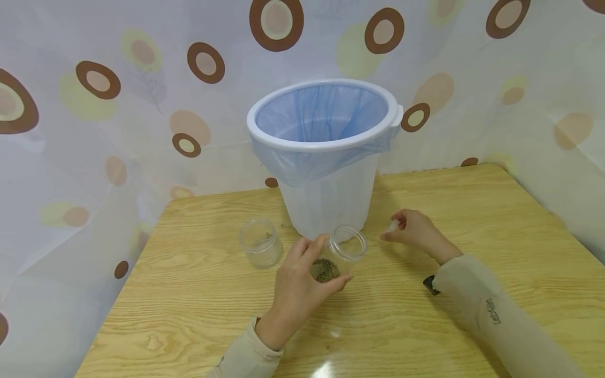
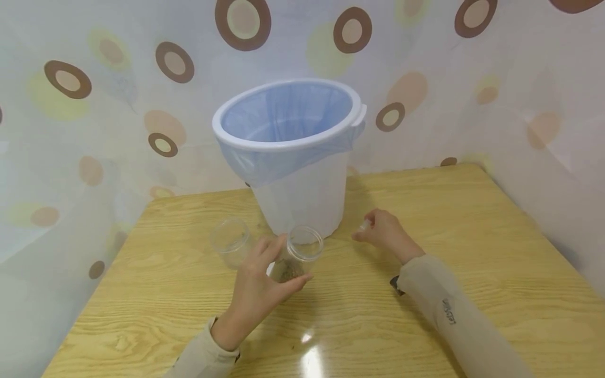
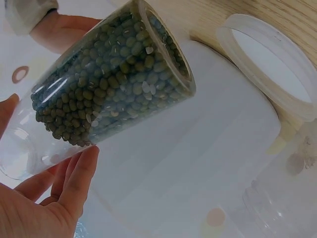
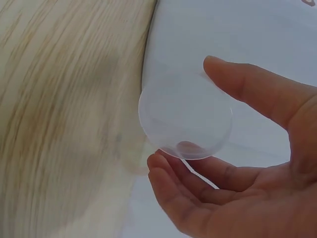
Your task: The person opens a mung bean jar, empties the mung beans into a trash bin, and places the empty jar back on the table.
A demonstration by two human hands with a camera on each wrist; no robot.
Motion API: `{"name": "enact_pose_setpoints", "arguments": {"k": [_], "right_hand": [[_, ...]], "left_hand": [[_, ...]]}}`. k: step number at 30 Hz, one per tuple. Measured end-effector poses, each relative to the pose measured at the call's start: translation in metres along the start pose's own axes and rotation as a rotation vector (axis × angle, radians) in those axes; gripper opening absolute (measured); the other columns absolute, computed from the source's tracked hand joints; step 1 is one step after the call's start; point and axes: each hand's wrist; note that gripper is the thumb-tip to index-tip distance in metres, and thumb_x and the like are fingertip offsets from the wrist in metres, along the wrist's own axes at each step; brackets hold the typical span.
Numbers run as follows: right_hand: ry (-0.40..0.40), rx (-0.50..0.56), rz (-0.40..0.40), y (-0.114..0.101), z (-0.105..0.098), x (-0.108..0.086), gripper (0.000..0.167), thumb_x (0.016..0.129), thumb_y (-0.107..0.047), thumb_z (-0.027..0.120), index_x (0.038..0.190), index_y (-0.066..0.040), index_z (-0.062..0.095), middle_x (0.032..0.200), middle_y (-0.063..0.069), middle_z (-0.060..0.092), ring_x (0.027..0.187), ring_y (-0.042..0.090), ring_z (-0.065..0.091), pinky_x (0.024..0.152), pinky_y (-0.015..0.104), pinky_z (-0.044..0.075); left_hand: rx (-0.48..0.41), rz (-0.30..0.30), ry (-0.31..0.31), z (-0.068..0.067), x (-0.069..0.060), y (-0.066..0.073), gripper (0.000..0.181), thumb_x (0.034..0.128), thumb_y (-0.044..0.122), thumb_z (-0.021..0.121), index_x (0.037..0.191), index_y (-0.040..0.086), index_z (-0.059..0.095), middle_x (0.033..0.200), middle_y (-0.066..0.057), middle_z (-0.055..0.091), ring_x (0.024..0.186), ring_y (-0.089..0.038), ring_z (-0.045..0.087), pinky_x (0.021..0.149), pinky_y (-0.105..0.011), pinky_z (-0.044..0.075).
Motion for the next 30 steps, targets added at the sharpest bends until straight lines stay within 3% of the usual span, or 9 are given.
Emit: {"name": "enact_pose_setpoints", "arguments": {"k": [9, 19, 30], "right_hand": [[-0.040, -0.004, 0.058, 0.000, 0.002, 0.001, 0.068, 0.084, -0.029, 0.073, 0.131, 0.013, 0.046, 0.121, 0.030, 0.054, 0.106, 0.042, 0.053, 0.081, 0.048, 0.049], [-0.026, -0.002, 0.026, 0.003, 0.004, 0.003, 0.064, 0.085, -0.022, 0.072, 0.132, 0.012, 0.046, 0.129, 0.033, 0.048, 0.111, 0.045, 0.049, 0.087, 0.052, 0.046], [-0.011, -0.018, 0.052, 0.010, 0.003, 0.003, 0.068, 0.082, -0.023, 0.075, 0.129, 0.015, 0.045, 0.120, 0.033, 0.052, 0.105, 0.042, 0.052, 0.087, 0.051, 0.045]], "left_hand": [[-0.011, -0.020, -0.002, -0.001, -0.001, 0.001, 0.070, 0.0613, 0.032, 0.091, 0.120, 0.007, 0.063, 0.089, -0.002, 0.052, 0.068, -0.009, 0.041, 0.058, -0.019, 0.039], [-0.012, -0.009, -0.005, -0.002, -0.002, 0.000, 0.070, 0.0617, 0.031, 0.091, 0.121, 0.006, 0.063, 0.090, -0.006, 0.054, 0.068, -0.010, 0.042, 0.057, -0.019, 0.040], [-0.022, 0.000, -0.003, 0.000, -0.003, 0.000, 0.069, 0.0615, 0.030, 0.091, 0.120, 0.007, 0.063, 0.090, -0.003, 0.053, 0.068, -0.012, 0.044, 0.058, -0.020, 0.040]]}}
Point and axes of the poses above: each hand's wrist, its own x-axis towards the middle knuckle, its own z-axis out of the palm, y = z × x
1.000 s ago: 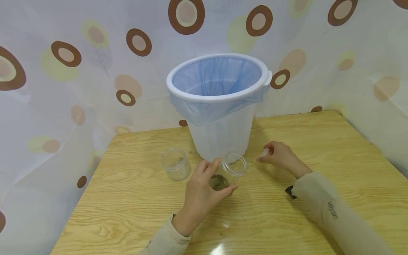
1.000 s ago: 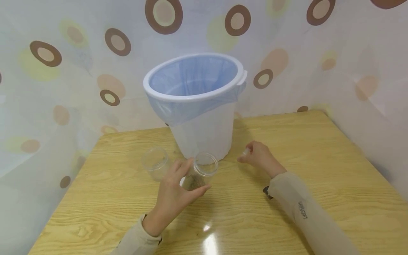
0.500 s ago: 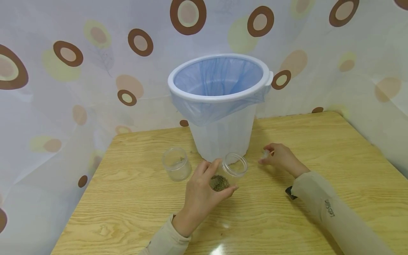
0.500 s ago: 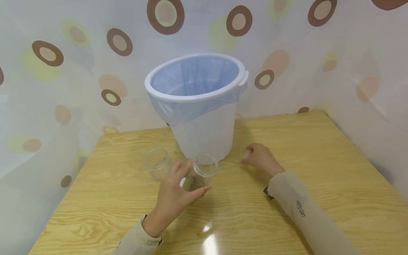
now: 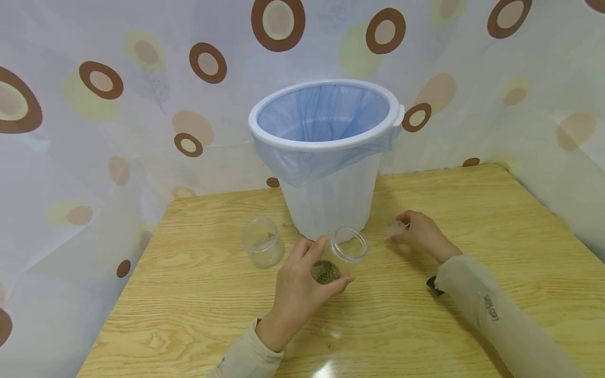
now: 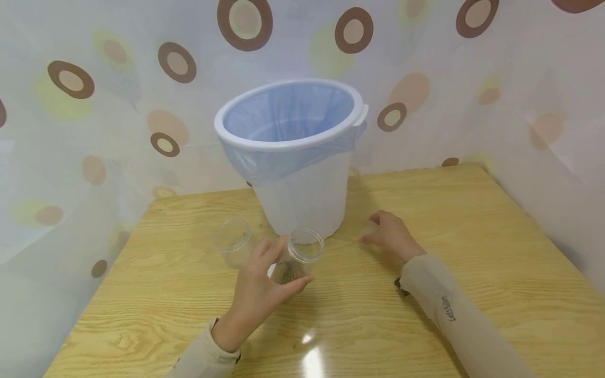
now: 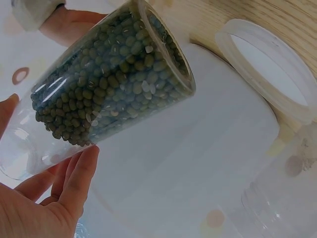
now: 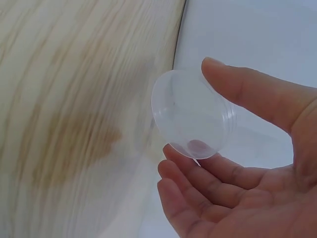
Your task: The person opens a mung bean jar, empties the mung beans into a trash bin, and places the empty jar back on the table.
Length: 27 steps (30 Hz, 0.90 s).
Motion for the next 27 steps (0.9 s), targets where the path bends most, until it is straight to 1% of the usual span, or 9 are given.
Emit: {"name": "enact_pose_setpoints", "arguments": {"k": [8, 11, 15, 23, 27], "right_hand": [[0.014, -0.057, -0.029, 0.009, 0.002, 0.003, 0.067, 0.080, -0.021, 0.077, 0.124, 0.019, 0.047, 0.120, 0.037, 0.052, 0.109, 0.048, 0.051, 0.091, 0.056, 0.042], [0.026, -0.067, -0.035, 0.010, 0.002, 0.004, 0.067, 0.079, -0.021, 0.078, 0.123, 0.019, 0.048, 0.119, 0.037, 0.053, 0.107, 0.048, 0.052, 0.090, 0.055, 0.043], [0.032, -0.054, -0.029, 0.010, 0.003, 0.006, 0.066, 0.079, -0.020, 0.077, 0.123, 0.019, 0.048, 0.118, 0.037, 0.053, 0.106, 0.047, 0.052, 0.090, 0.055, 0.043], [0.022, -0.070, -0.006, 0.007, 0.005, 0.010, 0.067, 0.078, -0.021, 0.078, 0.121, 0.020, 0.048, 0.116, 0.036, 0.053, 0.104, 0.046, 0.052, 0.089, 0.054, 0.044], [0.018, -0.067, 0.003, 0.008, 0.007, 0.012, 0.064, 0.078, -0.021, 0.077, 0.119, 0.021, 0.049, 0.115, 0.036, 0.053, 0.101, 0.044, 0.053, 0.087, 0.053, 0.045]], "left_hand": [[-0.008, 0.009, 0.002, 0.001, 0.000, 0.000, 0.069, 0.0611, 0.030, 0.092, 0.120, 0.007, 0.063, 0.091, -0.004, 0.054, 0.068, -0.010, 0.043, 0.058, -0.020, 0.040], [-0.010, 0.009, 0.006, 0.001, 0.000, 0.000, 0.069, 0.0607, 0.030, 0.092, 0.119, 0.007, 0.063, 0.091, -0.003, 0.053, 0.068, -0.010, 0.043, 0.058, -0.019, 0.040], [-0.014, 0.004, 0.008, 0.000, 0.000, -0.001, 0.068, 0.0604, 0.029, 0.092, 0.119, 0.007, 0.063, 0.091, -0.003, 0.054, 0.068, -0.010, 0.044, 0.058, -0.019, 0.041], [-0.009, 0.000, 0.007, -0.001, -0.001, -0.002, 0.069, 0.0605, 0.030, 0.092, 0.119, 0.008, 0.063, 0.092, -0.004, 0.054, 0.069, -0.011, 0.046, 0.059, -0.019, 0.042], [-0.010, -0.004, 0.003, -0.002, -0.001, -0.002, 0.069, 0.0607, 0.030, 0.092, 0.119, 0.007, 0.063, 0.093, -0.004, 0.054, 0.070, -0.011, 0.046, 0.059, -0.019, 0.042]]}}
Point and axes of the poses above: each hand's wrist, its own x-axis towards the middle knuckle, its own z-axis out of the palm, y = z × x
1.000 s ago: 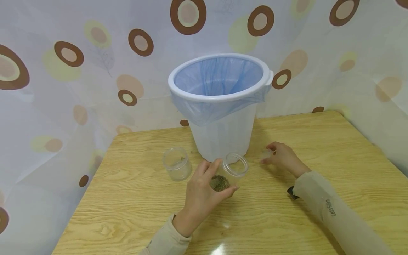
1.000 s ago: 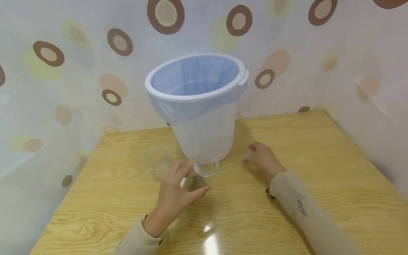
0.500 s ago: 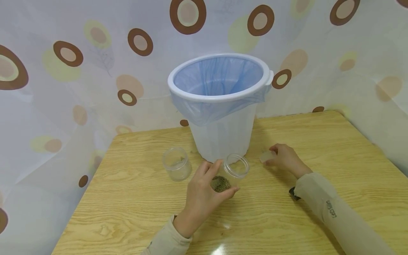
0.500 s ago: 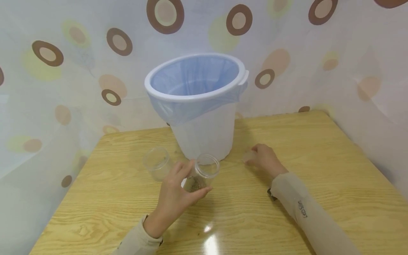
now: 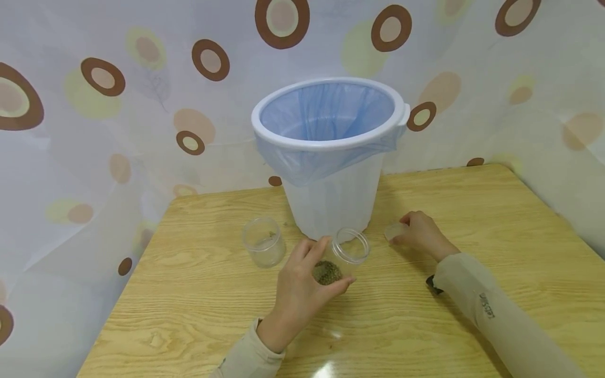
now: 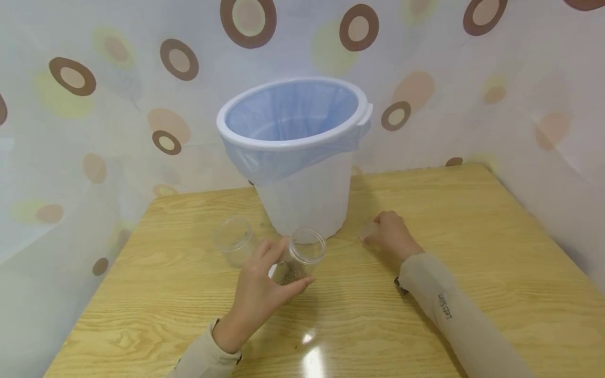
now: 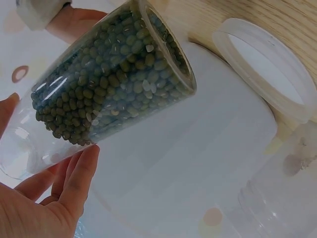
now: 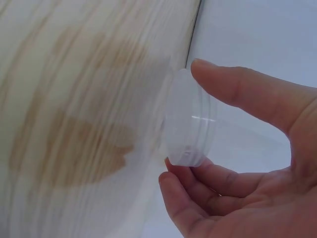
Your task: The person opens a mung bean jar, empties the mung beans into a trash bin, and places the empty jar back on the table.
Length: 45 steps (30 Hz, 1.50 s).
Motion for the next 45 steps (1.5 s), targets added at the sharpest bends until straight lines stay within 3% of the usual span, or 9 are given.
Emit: {"name": "enact_pose_setpoints", "arguments": {"k": [20, 32, 45], "right_hand": [[-0.022, -0.001, -0.008, 0.0019, 0.0046, 0.0022, 0.065, 0.075, -0.019, 0.079, 0.116, 0.021, 0.049, 0.113, 0.035, 0.054, 0.097, 0.042, 0.054, 0.086, 0.051, 0.045], [-0.049, -0.006, -0.008, 0.0039, 0.0046, 0.0021, 0.067, 0.076, -0.020, 0.080, 0.118, 0.020, 0.047, 0.116, 0.036, 0.053, 0.102, 0.045, 0.053, 0.090, 0.054, 0.044], [-0.074, 0.007, -0.019, -0.0009, 0.0031, -0.0021, 0.072, 0.076, -0.020, 0.080, 0.123, 0.020, 0.043, 0.117, 0.038, 0.050, 0.103, 0.047, 0.052, 0.088, 0.055, 0.044]], "left_hand": [[0.010, 0.000, -0.004, -0.0009, -0.0009, 0.0002, 0.070, 0.0596, 0.029, 0.092, 0.119, 0.007, 0.063, 0.092, -0.003, 0.054, 0.069, -0.009, 0.042, 0.058, -0.020, 0.041], [0.024, 0.001, -0.020, -0.0001, 0.0004, 0.0029, 0.071, 0.0604, 0.031, 0.092, 0.121, 0.006, 0.063, 0.090, -0.006, 0.054, 0.068, -0.008, 0.041, 0.057, -0.020, 0.040], [0.051, 0.007, -0.015, -0.0060, 0.0037, 0.0008, 0.072, 0.0591, 0.030, 0.093, 0.120, 0.005, 0.063, 0.088, -0.002, 0.052, 0.067, -0.008, 0.038, 0.056, -0.019, 0.037]]}}
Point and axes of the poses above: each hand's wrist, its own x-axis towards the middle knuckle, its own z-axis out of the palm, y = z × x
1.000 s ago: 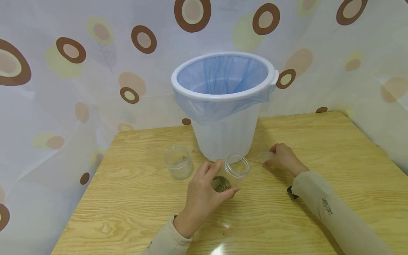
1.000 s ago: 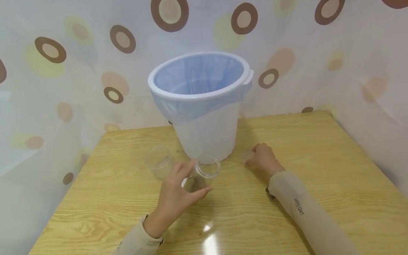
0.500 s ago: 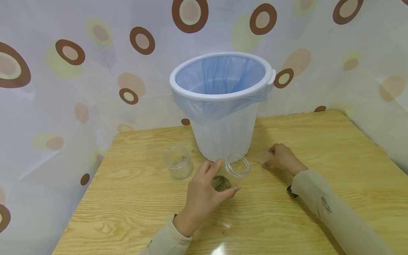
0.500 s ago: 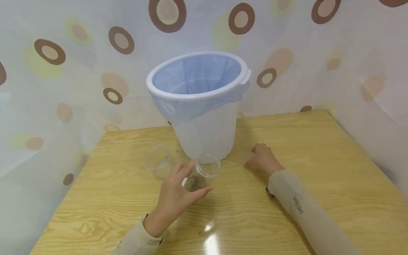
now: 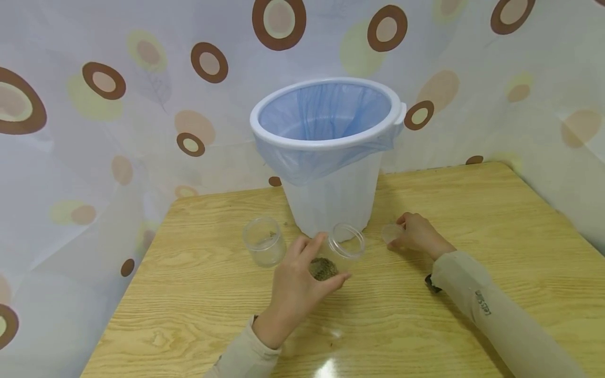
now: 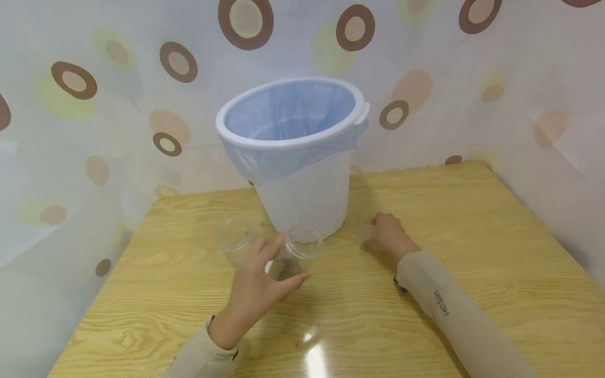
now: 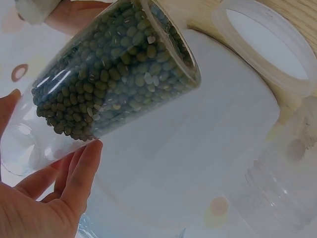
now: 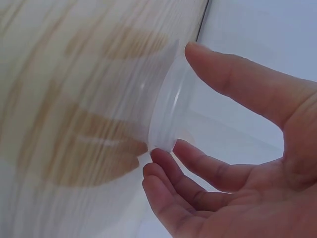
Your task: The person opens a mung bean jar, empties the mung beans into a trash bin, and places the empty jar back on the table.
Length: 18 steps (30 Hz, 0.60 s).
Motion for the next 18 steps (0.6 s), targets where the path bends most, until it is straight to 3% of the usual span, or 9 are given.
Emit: {"name": "enact_pose_setpoints", "arguments": {"k": [6, 18], "right_hand": [[-0.028, 0.022, 0.012, -0.002, 0.000, -0.005, 0.071, 0.081, -0.020, 0.076, 0.128, 0.020, 0.039, 0.120, 0.039, 0.049, 0.108, 0.048, 0.050, 0.089, 0.054, 0.044], [0.009, 0.001, -0.028, -0.007, -0.001, -0.014, 0.061, 0.093, -0.024, 0.061, 0.128, 0.021, 0.040, 0.120, 0.040, 0.047, 0.106, 0.049, 0.051, 0.085, 0.054, 0.046]], "left_hand": [[0.013, -0.009, -0.001, -0.005, 0.002, -0.001, 0.070, 0.0601, 0.031, 0.092, 0.119, 0.007, 0.064, 0.087, -0.002, 0.051, 0.067, -0.010, 0.040, 0.057, -0.021, 0.040], [0.007, -0.042, -0.040, -0.017, 0.009, -0.005, 0.069, 0.0617, 0.029, 0.091, 0.121, 0.008, 0.062, 0.087, 0.000, 0.048, 0.069, -0.010, 0.040, 0.059, -0.022, 0.040]]}}
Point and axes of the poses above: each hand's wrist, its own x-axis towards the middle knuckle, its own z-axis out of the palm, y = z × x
